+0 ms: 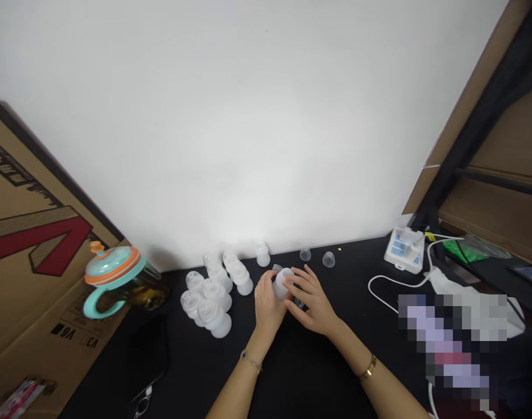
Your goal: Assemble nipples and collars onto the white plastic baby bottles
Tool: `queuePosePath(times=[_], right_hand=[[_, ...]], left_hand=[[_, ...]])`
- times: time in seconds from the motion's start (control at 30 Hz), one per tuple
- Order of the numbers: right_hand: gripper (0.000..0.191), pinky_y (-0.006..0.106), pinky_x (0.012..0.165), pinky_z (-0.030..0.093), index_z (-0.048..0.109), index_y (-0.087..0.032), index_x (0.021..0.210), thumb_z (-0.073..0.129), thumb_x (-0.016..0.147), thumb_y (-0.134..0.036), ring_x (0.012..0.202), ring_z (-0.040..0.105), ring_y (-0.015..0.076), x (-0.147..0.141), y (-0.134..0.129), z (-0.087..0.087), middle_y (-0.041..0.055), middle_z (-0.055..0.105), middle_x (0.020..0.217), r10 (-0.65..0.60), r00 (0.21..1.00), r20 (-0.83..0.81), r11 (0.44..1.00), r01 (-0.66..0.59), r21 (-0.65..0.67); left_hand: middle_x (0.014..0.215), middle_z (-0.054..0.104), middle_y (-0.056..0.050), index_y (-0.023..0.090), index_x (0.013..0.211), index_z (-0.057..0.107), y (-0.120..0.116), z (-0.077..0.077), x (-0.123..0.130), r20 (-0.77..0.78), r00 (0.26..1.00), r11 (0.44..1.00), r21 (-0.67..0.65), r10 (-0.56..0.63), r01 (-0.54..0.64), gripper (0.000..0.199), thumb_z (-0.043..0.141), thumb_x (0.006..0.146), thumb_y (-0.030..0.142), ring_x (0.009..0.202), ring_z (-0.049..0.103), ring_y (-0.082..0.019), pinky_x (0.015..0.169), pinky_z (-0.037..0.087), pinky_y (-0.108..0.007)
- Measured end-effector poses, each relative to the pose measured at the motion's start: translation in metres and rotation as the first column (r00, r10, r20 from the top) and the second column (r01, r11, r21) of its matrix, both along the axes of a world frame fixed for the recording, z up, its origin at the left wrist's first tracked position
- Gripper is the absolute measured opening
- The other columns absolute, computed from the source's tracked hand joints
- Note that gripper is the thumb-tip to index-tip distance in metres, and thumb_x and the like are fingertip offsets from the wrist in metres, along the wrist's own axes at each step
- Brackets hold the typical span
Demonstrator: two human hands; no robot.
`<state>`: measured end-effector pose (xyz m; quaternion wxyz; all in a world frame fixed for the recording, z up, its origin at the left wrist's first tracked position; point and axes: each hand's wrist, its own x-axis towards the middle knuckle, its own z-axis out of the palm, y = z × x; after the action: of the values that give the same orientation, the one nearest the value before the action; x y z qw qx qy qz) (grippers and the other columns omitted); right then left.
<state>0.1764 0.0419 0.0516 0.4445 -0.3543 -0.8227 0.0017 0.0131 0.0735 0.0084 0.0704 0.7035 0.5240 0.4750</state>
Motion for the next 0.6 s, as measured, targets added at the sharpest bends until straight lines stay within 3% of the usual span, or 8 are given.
queuePosePath(times=[0.17, 0.37, 0.5, 0.6], right_hand=[[0.053, 0.06, 0.119, 0.032, 0.055, -0.031, 0.146, 0.062, 0.093, -0.026, 0.137, 0.052, 0.031, -0.001, 0.001, -0.001, 0.0079, 0.067, 0.135, -0.011, 1.0, -0.009, 1.0, 0.011, 0.014], [0.048, 0.059, 0.119, 0.031, 0.059, -0.033, 0.142, 0.063, 0.094, -0.031, 0.139, 0.049, 0.0315, 0.005, 0.004, 0.0, 0.0064, 0.061, 0.144, -0.032, 0.999, -0.004, 0.999, 0.032, -0.036], [0.037, 0.053, 0.113, 0.041, 0.066, -0.03, 0.134, 0.056, 0.098, -0.032, 0.132, 0.055, 0.0293, 0.021, 0.013, 0.005, 0.0082, 0.065, 0.138, -0.177, 0.962, -0.208, 0.984, 0.164, -0.075], [0.031, 0.05, 0.107, 0.047, 0.074, -0.028, 0.12, 0.055, 0.098, -0.038, 0.12, 0.063, 0.0294, 0.038, 0.025, 0.004, 0.0091, 0.072, 0.124, -0.321, 0.901, -0.293, 0.94, 0.264, -0.217]], left_hand=[[0.126, 0.063, -0.014, 0.02, 0.124, 0.053, 0.0, -0.002, -0.002, -0.005, 1.0, 1.0, -0.015, -0.005, 0.005, 0.04, 0.064, 0.087, 0.031, 0.12, 0.061, -0.032, 0.102, 0.048, -0.052], [0.12, 0.063, -0.012, 0.021, 0.116, 0.056, -0.002, 0.01, -0.002, 0.066, 0.998, 0.996, -0.088, -0.024, 0.03, 0.034, 0.066, 0.088, 0.036, 0.115, 0.061, -0.031, 0.099, 0.049, -0.05], [0.113, 0.063, -0.008, 0.022, 0.11, 0.057, -0.003, 0.017, -0.001, 0.139, 0.99, 0.986, -0.161, -0.012, 0.034, 0.034, 0.072, 0.084, 0.039, 0.11, 0.062, -0.029, 0.096, 0.05, -0.046], [0.107, 0.064, -0.006, 0.022, 0.108, 0.059, -0.003, 0.019, -0.002, 0.199, 0.98, 0.977, -0.211, 0.005, 0.038, 0.034, 0.073, 0.083, 0.041, 0.104, 0.063, -0.027, 0.093, 0.05, -0.043]])
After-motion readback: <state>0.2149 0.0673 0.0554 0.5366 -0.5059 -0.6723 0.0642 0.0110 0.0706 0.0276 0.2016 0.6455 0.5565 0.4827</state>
